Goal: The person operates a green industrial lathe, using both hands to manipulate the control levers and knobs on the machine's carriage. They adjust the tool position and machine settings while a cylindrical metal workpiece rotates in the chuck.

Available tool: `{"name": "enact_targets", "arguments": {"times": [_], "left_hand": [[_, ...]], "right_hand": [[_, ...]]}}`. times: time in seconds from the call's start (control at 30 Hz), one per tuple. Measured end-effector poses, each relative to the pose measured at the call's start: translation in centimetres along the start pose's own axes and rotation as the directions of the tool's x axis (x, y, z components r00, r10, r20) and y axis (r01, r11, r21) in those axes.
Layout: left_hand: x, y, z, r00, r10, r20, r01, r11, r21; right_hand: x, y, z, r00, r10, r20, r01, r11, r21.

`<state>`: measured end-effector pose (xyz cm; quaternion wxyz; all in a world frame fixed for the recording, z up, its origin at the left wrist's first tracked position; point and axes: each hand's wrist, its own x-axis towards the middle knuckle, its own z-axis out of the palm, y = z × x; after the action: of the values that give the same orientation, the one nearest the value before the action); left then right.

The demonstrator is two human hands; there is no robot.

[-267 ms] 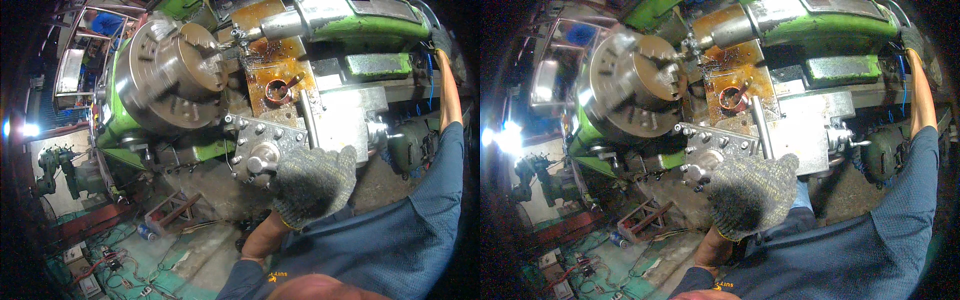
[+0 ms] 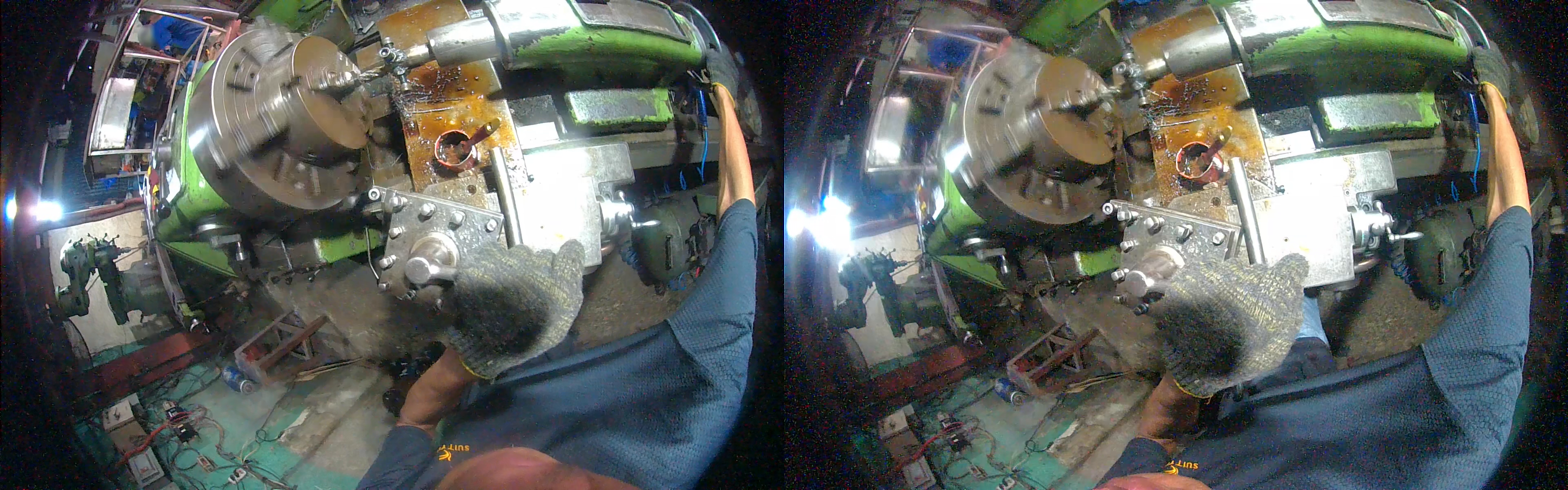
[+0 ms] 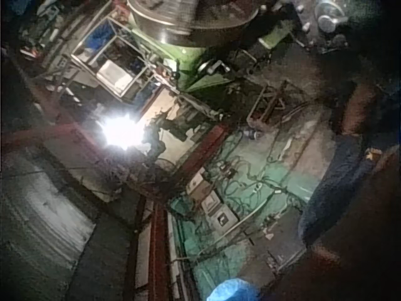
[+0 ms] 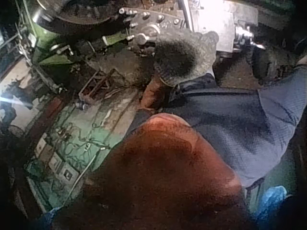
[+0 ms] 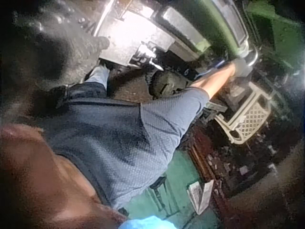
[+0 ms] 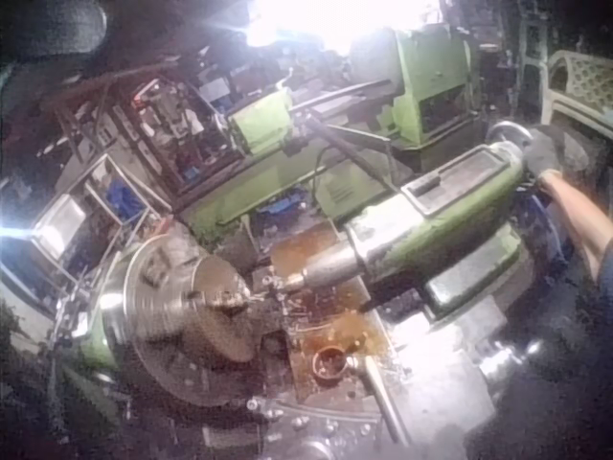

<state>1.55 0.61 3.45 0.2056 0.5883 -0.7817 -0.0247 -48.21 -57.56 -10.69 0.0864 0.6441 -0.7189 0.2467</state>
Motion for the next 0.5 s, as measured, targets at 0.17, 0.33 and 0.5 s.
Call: {"name": "enact_targets", "arguments": {"times": [0.17,0.33,0.5], "left_hand": [[0.8,-0.1,0.7,0.998,0.065,-0.009,-0.065,0.996,-0.056],[0.8,-0.3,0.4,1.000,0.016,0.005,-0.016,1.000,-0.021],[0.8,0.1,-0.3,0.999,0.038,-0.005,-0.038,0.999,-0.034]], "right_hand": [[-0.3,4.7,-3.6,1.000,0.020,-0.014,-0.021,0.997,-0.070],[-2.7,-1.2,-2.4,0.990,0.119,0.078,-0.121,0.993,0.015],[-3.3,-0.1,-4.2,0.990,0.128,-0.066,-0.128,0.992,-0.005]]}}
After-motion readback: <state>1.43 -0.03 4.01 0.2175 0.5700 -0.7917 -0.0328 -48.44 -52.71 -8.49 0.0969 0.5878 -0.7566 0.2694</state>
